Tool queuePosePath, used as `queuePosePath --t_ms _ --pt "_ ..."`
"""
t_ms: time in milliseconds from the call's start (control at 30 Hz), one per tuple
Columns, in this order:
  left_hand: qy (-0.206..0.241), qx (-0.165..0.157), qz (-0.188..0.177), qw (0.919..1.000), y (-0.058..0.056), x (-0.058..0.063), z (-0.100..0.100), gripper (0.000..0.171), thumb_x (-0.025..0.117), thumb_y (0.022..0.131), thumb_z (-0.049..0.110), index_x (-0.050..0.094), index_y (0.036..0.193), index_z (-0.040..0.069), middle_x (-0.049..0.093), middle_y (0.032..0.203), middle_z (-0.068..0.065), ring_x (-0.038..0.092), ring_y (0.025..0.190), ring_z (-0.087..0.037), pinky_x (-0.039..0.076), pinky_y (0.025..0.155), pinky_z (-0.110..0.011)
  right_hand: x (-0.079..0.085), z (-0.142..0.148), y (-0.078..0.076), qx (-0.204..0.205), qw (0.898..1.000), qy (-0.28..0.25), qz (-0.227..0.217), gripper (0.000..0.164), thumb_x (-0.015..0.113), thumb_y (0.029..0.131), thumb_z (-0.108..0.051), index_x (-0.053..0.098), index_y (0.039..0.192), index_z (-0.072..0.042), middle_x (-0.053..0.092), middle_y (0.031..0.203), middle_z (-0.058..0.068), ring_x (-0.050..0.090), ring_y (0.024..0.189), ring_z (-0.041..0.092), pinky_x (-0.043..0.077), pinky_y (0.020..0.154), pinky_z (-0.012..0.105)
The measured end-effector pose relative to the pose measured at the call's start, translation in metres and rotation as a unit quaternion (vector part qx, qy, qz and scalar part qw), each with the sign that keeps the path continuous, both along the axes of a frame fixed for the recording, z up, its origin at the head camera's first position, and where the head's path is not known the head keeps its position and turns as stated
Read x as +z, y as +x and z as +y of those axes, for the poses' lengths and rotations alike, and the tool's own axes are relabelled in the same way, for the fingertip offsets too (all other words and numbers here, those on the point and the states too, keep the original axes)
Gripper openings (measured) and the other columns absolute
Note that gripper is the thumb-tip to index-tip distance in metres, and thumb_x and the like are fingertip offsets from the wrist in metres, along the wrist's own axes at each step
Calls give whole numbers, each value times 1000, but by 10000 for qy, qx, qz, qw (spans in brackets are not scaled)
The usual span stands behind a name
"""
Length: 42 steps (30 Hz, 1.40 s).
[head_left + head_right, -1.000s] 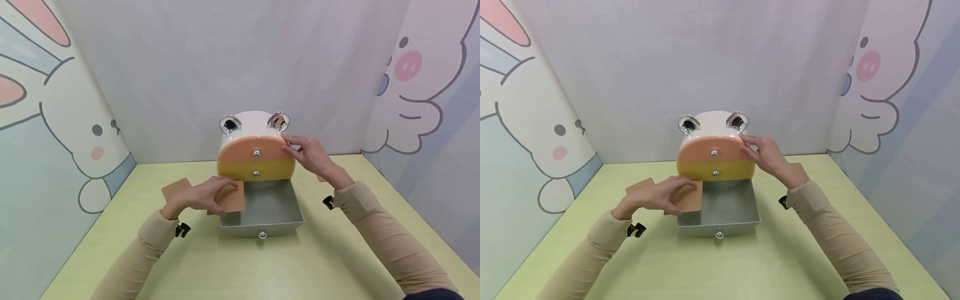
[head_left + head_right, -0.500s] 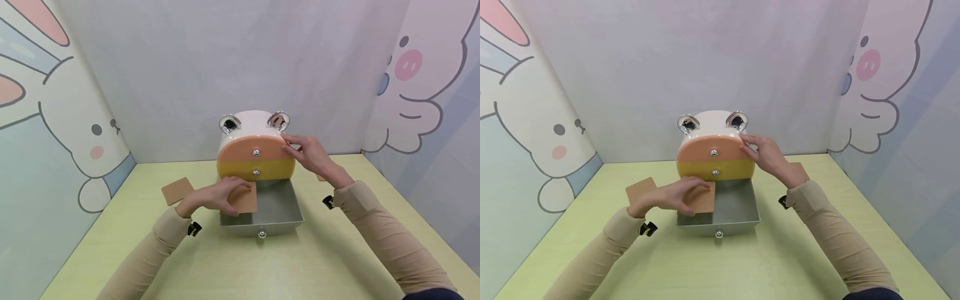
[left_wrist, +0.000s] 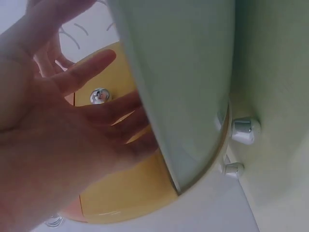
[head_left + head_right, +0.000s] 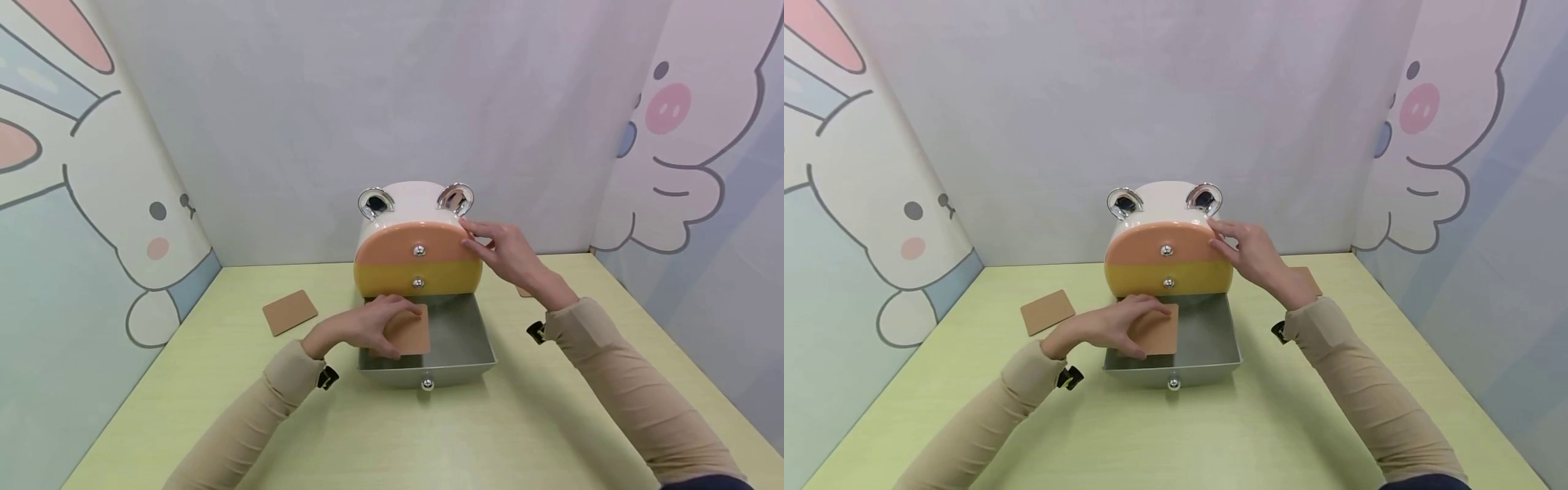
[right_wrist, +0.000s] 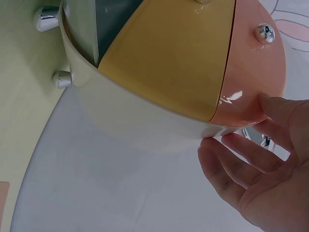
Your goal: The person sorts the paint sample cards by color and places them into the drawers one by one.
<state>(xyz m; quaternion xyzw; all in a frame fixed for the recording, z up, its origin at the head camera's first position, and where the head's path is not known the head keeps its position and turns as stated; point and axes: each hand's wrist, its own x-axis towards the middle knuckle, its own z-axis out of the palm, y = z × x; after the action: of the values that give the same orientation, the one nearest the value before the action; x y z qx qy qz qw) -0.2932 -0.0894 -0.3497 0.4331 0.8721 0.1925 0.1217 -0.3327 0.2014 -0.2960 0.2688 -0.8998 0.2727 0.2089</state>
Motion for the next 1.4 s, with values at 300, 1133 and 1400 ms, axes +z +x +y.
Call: queuePosePath --t_ms 300,1133,1400 --pt "-143 30 53 9999 0 -6 8 74 81 76 23 45 141 13 45 142 -8 37 129 -27 37 107 -48 0 0 0 -26 10000 -8 47 46 66 91 -19 56 135 -10 63 129 14 67 100 31 58 73 42" --pt "272 53 57 9996 -2 -8 -6 60 78 80 27 54 132 11 54 135 -6 45 127 -24 40 106 -43 -2 0 1 -14 10000 -23 87 46 67 91 -19 56 135 -10 64 127 14 66 100 31 58 73 41" --pt "1118 208 -419 9926 -9 16 -67 23 70 88 24 69 108 12 69 112 -3 61 108 -20 49 97 -40 -1 1 0 0 10000 -43 19 46 66 92 -20 55 136 -10 64 128 15 66 102 32 58 75 43"
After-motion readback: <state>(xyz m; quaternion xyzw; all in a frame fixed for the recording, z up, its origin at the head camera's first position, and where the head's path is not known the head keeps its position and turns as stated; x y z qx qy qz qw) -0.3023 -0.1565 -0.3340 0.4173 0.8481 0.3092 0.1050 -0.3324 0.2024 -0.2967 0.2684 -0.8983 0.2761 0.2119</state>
